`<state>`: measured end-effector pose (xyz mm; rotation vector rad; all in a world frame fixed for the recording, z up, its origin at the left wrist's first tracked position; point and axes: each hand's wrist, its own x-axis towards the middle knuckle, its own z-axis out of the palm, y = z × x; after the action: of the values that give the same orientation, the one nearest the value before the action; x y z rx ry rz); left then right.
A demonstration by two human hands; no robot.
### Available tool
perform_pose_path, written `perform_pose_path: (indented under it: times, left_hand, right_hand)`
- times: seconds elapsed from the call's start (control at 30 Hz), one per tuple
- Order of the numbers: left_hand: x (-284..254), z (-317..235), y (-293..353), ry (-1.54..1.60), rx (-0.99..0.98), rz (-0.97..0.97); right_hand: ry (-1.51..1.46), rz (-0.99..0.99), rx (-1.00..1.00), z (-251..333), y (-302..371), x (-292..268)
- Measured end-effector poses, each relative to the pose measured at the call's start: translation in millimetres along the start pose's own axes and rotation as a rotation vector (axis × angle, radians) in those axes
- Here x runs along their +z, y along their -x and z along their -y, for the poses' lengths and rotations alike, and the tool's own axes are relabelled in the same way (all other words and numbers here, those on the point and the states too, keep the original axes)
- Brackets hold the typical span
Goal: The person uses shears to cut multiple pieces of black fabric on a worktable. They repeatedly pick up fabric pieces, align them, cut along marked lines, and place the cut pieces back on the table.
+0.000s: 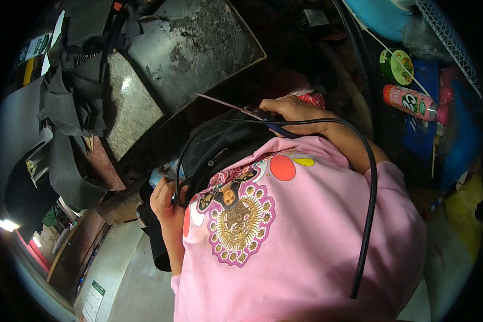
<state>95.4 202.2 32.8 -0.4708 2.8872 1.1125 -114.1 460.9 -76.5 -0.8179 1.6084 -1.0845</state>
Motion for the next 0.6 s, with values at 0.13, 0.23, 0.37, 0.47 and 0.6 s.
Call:
perform_pose_path:
  times: [0.13,0.23,0.37,0.47,0.6]
  left_hand:
    - [22.5,23.9,5.1,-0.002,0.126,-0.020]
    - [30.2,33.4,15.9,0.003,0.115,0.017]
    - [29.7,36.1,27.9,0.133,0.055,0.086]
    - [31.5,35.7,29.2,0.155,0.003,0.121]
    - [39.8,30.1,21.2,0.247,0.002,0.067]
  right_hand:
    - [0.053,-0.044,0.014,-18.4,-1.0,13.7]
    - [0.036,-0.086,0.052,-23.6,4.3,28.5]
    - [-0.094,0.030,0.301,-21.4,20.0,32.0]
    - [0.031,0.004,0.193,-20.6,28.7,30.8]
    - [0.102,-0.139,0.106,-22.2,36.0,30.4]
